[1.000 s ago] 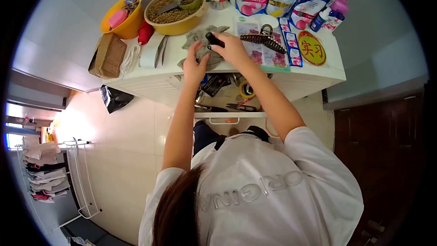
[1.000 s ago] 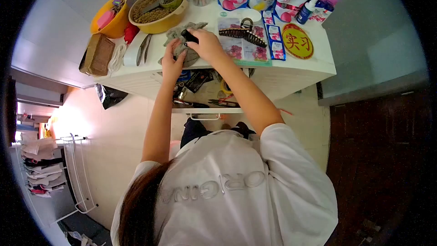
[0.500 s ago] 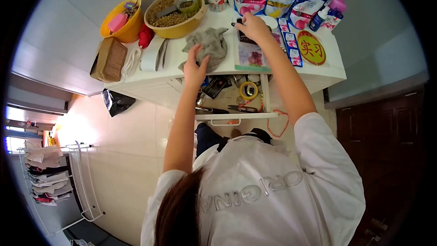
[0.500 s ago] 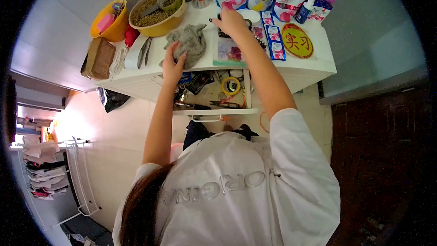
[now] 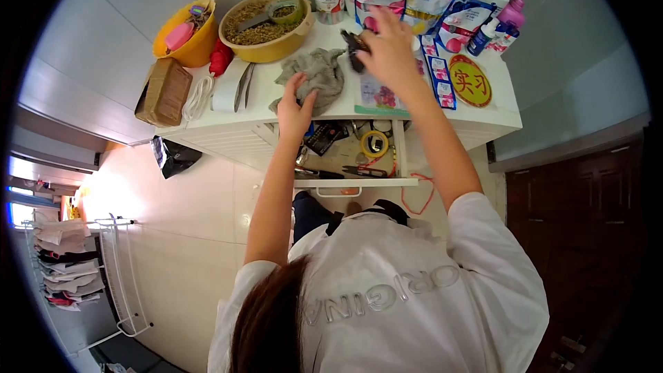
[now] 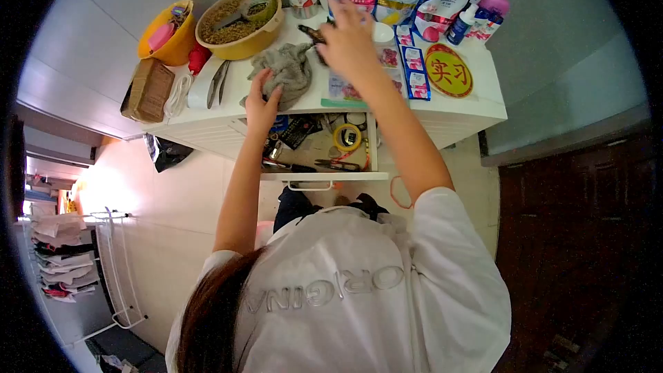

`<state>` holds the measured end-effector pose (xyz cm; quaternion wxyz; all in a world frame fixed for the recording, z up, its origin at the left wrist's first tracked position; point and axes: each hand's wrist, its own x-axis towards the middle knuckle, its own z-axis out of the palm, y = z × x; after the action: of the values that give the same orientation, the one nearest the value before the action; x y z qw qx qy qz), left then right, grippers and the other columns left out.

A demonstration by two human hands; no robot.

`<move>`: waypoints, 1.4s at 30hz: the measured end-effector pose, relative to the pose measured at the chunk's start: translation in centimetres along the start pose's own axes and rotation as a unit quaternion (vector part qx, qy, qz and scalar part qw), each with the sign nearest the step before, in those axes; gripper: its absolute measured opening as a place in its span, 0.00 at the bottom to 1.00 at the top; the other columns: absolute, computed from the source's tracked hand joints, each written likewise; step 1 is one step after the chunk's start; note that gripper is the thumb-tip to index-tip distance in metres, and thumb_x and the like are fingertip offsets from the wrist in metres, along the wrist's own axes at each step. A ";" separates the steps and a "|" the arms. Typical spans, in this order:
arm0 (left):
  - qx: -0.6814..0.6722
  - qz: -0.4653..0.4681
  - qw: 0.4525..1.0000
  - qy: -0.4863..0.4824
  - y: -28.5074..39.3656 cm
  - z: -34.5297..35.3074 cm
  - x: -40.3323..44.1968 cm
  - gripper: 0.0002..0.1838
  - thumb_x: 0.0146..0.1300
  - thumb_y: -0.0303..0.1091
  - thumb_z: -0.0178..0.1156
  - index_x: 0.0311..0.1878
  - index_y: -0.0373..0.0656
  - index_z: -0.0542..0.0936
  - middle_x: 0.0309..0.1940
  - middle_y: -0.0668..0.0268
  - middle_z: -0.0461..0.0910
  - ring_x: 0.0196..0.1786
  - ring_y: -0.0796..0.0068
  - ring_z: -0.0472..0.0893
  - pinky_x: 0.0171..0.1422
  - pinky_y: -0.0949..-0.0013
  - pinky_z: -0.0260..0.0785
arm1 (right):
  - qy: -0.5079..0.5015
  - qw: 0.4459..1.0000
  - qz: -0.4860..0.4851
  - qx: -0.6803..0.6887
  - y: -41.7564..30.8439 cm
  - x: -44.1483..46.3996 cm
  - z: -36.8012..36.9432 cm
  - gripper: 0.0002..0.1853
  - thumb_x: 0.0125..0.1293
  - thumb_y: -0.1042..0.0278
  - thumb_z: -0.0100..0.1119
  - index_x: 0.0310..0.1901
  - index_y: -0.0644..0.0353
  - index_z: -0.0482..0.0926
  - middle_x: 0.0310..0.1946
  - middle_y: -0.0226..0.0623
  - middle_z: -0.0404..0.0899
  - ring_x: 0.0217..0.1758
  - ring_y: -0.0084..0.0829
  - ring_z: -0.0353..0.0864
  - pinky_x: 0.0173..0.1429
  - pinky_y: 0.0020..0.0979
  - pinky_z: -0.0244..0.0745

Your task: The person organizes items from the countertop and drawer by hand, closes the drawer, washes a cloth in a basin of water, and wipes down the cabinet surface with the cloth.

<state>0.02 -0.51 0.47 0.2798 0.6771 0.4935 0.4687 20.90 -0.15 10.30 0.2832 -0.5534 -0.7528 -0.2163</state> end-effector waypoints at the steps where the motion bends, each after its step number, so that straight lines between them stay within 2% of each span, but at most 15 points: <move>1: -0.007 0.000 1.000 0.001 0.0 0.1 -0.1 0.26 0.57 0.34 0.58 0.59 0.45 0.64 0.54 0.62 0.75 0.53 0.58 0.75 0.54 0.64 0.66 | -0.023 0.999 -0.041 -0.007 -0.7 0.8 0.6 0.15 0.50 0.58 0.63 0.39 0.55 0.78 0.48 0.38 0.74 0.56 0.32 0.70 0.61 0.48 0.59; 2: -0.009 0.010 1.000 0.006 -0.2 0.2 0.0 0.26 0.57 0.34 0.58 0.59 0.45 0.64 0.54 0.62 0.75 0.53 0.58 0.75 0.54 0.64 0.66 | -0.046 0.995 -0.082 -0.014 -1.4 1.5 1.3 0.16 0.50 0.57 0.63 0.39 0.55 0.78 0.47 0.40 0.75 0.55 0.33 0.72 0.59 0.46 0.62; 5: 0.009 0.033 0.999 0.022 -0.8 0.3 -0.3 0.26 0.57 0.35 0.58 0.59 0.45 0.64 0.53 0.62 0.75 0.52 0.57 0.75 0.53 0.64 0.66 | -0.343 0.937 0.028 0.053 -3.7 4.5 2.2 0.20 0.51 0.56 0.59 0.43 0.60 0.77 0.40 0.49 0.77 0.46 0.43 0.76 0.49 0.40 0.70; 8: 0.005 0.031 0.999 0.024 -0.6 0.3 0.1 0.26 0.58 0.35 0.58 0.59 0.45 0.64 0.53 0.62 0.75 0.52 0.56 0.75 0.53 0.63 0.66 | -0.400 0.912 -0.036 0.087 -3.8 5.1 2.9 0.21 0.50 0.60 0.60 0.46 0.62 0.76 0.38 0.49 0.78 0.40 0.45 0.79 0.44 0.39 0.73; 11: 0.007 0.018 1.000 0.019 -0.4 0.1 -0.2 0.26 0.58 0.37 0.58 0.59 0.45 0.64 0.52 0.62 0.76 0.52 0.55 0.75 0.53 0.63 0.66 | -0.463 0.876 -0.077 0.109 -1.2 5.3 2.7 0.24 0.49 0.64 0.61 0.49 0.63 0.74 0.41 0.48 0.78 0.44 0.45 0.78 0.48 0.38 0.73; 15: 0.015 0.018 0.999 0.031 -0.3 0.4 -0.2 0.25 0.58 0.38 0.58 0.59 0.46 0.65 0.51 0.63 0.76 0.51 0.56 0.75 0.52 0.64 0.66 | -0.159 0.941 0.002 0.298 0.7 0.5 5.7 0.26 0.48 0.68 0.62 0.52 0.60 0.74 0.49 0.47 0.75 0.53 0.43 0.74 0.57 0.34 0.67; 16: 0.016 0.022 0.999 0.034 -0.3 0.4 -0.1 0.25 0.58 0.38 0.58 0.59 0.46 0.65 0.51 0.63 0.76 0.51 0.56 0.75 0.52 0.64 0.66 | -0.139 0.941 0.031 0.306 0.3 -0.4 6.3 0.24 0.48 0.68 0.62 0.50 0.61 0.75 0.51 0.45 0.74 0.53 0.44 0.72 0.59 0.35 0.65; 17: 0.011 0.024 0.999 0.035 -0.2 0.5 0.0 0.25 0.58 0.38 0.58 0.58 0.46 0.65 0.51 0.63 0.76 0.51 0.57 0.75 0.52 0.64 0.67 | -0.020 0.966 0.026 0.257 -0.4 -1.8 7.1 0.28 0.50 0.65 0.63 0.55 0.60 0.71 0.48 0.47 0.75 0.52 0.46 0.73 0.59 0.37 0.65; 19: 0.003 0.025 0.999 0.038 -0.1 0.5 -0.1 0.25 0.58 0.39 0.58 0.58 0.46 0.66 0.51 0.63 0.76 0.51 0.57 0.76 0.52 0.64 0.67 | 0.107 0.960 0.169 0.196 -2.7 -2.9 7.2 0.32 0.51 0.63 0.63 0.59 0.58 0.64 0.43 0.48 0.77 0.47 0.47 0.75 0.54 0.39 0.68; 22: 0.016 -0.018 1.000 0.018 0.8 0.2 -0.2 0.25 0.58 0.38 0.58 0.58 0.46 0.66 0.51 0.63 0.76 0.51 0.57 0.76 0.51 0.64 0.67 | -0.097 0.859 0.301 0.402 -4.2 -3.2 6.1 0.32 0.53 0.61 0.63 0.56 0.63 0.60 0.45 0.54 0.75 0.48 0.49 0.75 0.51 0.41 0.70; 26: 0.034 0.026 0.998 0.035 0.1 0.3 -0.1 0.25 0.58 0.37 0.58 0.58 0.46 0.66 0.51 0.62 0.76 0.49 0.56 0.77 0.50 0.64 0.68 | -0.053 0.949 0.152 0.271 -5.8 -0.8 5.3 0.25 0.51 0.66 0.65 0.47 0.63 0.64 0.40 0.51 0.75 0.43 0.45 0.77 0.43 0.40 0.72; 28: 0.027 0.012 0.999 0.029 0.3 0.3 -0.2 0.24 0.58 0.37 0.58 0.58 0.45 0.66 0.51 0.62 0.76 0.47 0.55 0.77 0.49 0.64 0.68 | -0.036 0.947 0.182 0.262 -6.0 0.1 7.0 0.24 0.51 0.65 0.65 0.46 0.63 0.65 0.39 0.49 0.74 0.42 0.45 0.76 0.42 0.40 0.72; 31: -0.023 -0.029 0.999 0.009 1.1 0.0 -0.2 0.25 0.57 0.32 0.58 0.58 0.42 0.66 0.53 0.56 0.74 0.57 0.60 0.73 0.59 0.64 0.63 | -0.082 0.927 0.248 0.270 -6.0 0.3 7.1 0.23 0.51 0.65 0.64 0.45 0.64 0.66 0.39 0.47 0.73 0.42 0.46 0.75 0.41 0.40 0.72; 39: -0.014 -0.029 0.999 0.009 0.8 0.1 -0.4 0.25 0.56 0.31 0.59 0.58 0.42 0.66 0.51 0.57 0.76 0.55 0.60 0.75 0.55 0.66 0.65 | 0.020 0.916 0.246 0.317 -6.4 -1.4 7.8 0.21 0.54 0.65 0.62 0.45 0.63 0.65 0.33 0.46 0.75 0.38 0.45 0.76 0.41 0.38 0.70; 42: 0.021 0.000 0.999 0.035 0.3 0.3 0.0 0.25 0.56 0.34 0.59 0.57 0.44 0.66 0.50 0.62 0.77 0.48 0.58 0.77 0.49 0.65 0.68 | -0.025 0.908 0.278 0.312 -6.4 0.6 8.3 0.21 0.55 0.63 0.62 0.45 0.63 0.66 0.34 0.47 0.75 0.38 0.46 0.76 0.41 0.38 0.70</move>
<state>0.42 -0.64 0.62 0.2484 0.6662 0.5121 0.4818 13.08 3.70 4.47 0.4709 -0.6292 -0.6043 0.1308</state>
